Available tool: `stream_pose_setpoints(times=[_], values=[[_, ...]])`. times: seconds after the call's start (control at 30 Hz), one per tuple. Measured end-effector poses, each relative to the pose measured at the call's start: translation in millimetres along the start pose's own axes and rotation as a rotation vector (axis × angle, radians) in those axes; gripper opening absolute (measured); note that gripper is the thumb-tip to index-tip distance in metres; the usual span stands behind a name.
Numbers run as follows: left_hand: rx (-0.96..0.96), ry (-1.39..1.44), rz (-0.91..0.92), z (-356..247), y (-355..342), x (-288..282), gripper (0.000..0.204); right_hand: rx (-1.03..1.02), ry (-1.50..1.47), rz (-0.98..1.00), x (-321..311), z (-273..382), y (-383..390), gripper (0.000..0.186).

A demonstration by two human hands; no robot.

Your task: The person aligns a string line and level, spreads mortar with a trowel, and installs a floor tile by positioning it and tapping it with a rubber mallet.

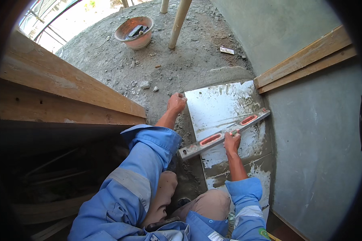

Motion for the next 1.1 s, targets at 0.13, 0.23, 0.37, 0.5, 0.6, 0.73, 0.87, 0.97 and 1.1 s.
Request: stream_pose_setpoints(times=[0.13,0.23,0.37,0.5,0.6,0.73,0.87,0.97,1.1], values=[[0.026,-0.139,0.011,22,-21,-26,0.033,-0.136,0.402,-0.061,-29,-5,59,0.037],[0.048,-0.152,0.005,32,-42,-19,0.033,-0.175,0.617,-0.071,-65,-2,71,0.039],[0.018,0.177,-0.007,47,-52,-3,0.026,-0.245,0.905,-0.108,-82,12,57,0.036],[0.031,0.391,-0.035,42,-52,12,0.023,-0.418,0.801,-0.205,-60,67,54,0.040],[0.029,0.492,-0.081,55,-59,8,0.022,-0.681,0.600,0.034,27,126,59,0.038],[-0.059,0.620,-0.062,47,-54,13,0.020,-0.711,0.449,0.351,141,174,37,0.026],[-0.065,0.701,-0.056,51,-53,14,0.018,-0.761,0.434,0.399,225,212,16,0.025],[-0.063,0.723,-0.053,57,-54,21,0.018,-0.769,0.528,0.392,257,230,21,0.025],[-0.075,0.633,-0.064,47,-48,21,0.020,-0.734,0.699,0.384,269,224,1,0.022]])
Point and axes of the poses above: each hand's wrist, its own y-axis away from the middle knuckle, its own x-axis out of the palm, z = x × y, the point moved 5 cm from there along -y, towards the middle knuckle, and after that the axes turned 10 degrees about x, right-handed, at the moved point
